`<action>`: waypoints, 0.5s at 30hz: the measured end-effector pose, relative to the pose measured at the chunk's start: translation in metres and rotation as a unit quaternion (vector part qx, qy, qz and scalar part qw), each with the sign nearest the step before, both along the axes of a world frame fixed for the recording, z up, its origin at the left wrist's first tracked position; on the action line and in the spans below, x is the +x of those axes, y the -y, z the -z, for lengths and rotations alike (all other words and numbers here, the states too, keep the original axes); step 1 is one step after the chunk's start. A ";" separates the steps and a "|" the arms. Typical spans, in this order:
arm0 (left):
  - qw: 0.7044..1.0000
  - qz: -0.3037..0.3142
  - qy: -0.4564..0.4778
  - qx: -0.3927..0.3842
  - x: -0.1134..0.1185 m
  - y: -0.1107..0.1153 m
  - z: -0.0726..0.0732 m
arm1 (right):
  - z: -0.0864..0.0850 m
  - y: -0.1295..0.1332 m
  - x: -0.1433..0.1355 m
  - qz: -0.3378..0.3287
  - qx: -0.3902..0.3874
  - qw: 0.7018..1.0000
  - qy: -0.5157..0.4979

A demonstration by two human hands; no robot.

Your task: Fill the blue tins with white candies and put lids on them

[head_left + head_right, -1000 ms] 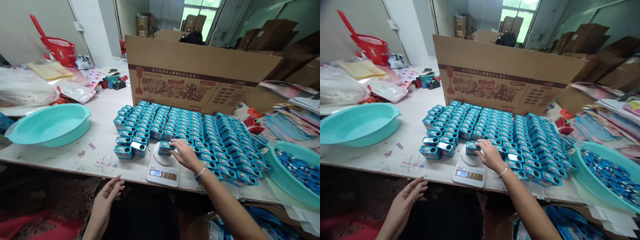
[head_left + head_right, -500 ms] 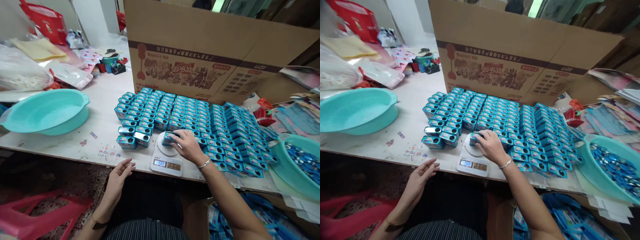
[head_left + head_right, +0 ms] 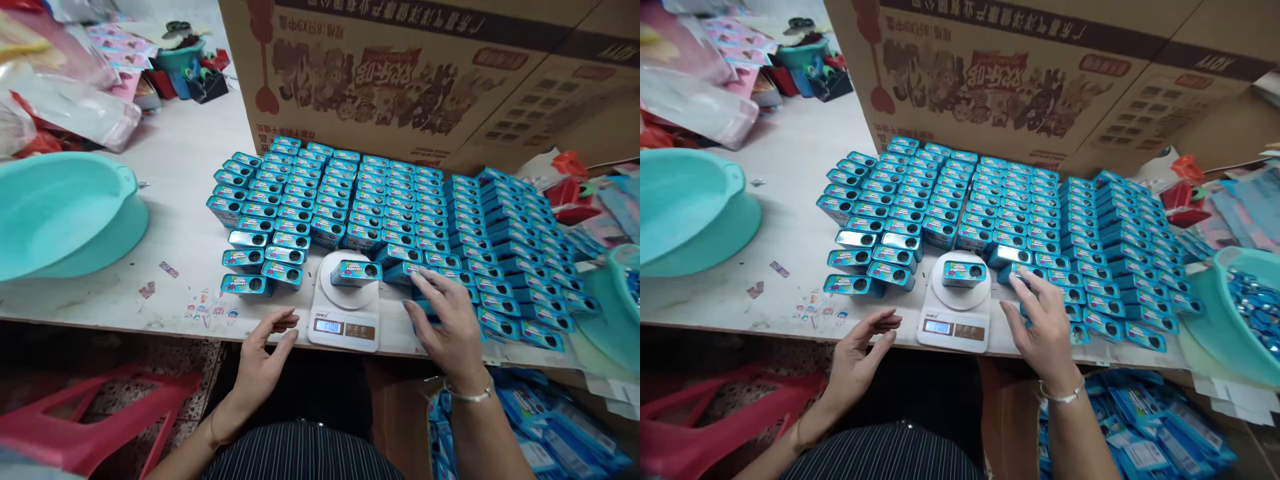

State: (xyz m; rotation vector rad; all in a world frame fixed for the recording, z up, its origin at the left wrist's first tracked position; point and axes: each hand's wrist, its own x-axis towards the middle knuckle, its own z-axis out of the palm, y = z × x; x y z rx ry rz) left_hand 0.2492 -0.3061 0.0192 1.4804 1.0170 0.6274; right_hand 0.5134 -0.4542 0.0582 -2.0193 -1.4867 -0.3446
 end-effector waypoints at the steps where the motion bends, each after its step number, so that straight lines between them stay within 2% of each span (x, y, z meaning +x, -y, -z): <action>1: 1.000 0.002 0.006 0.026 0.002 -0.001 -0.001 | 0.001 0.006 -0.004 0.019 0.016 1.000 -0.018; 5: 0.989 0.025 0.058 0.132 0.011 -0.004 -0.001 | 0.016 0.026 -0.023 0.091 0.082 0.986 -0.116; 9: 0.965 0.062 0.127 0.223 0.030 -0.007 0.000 | 0.033 0.036 -0.040 0.162 0.118 0.953 -0.227; 12: 0.952 0.074 0.167 0.245 0.049 -0.013 -0.006 | 0.043 0.040 -0.046 0.187 0.109 0.936 -0.278; 15: 0.945 0.049 0.203 0.252 0.063 -0.021 -0.014 | 0.048 0.042 -0.045 0.193 0.099 0.927 -0.306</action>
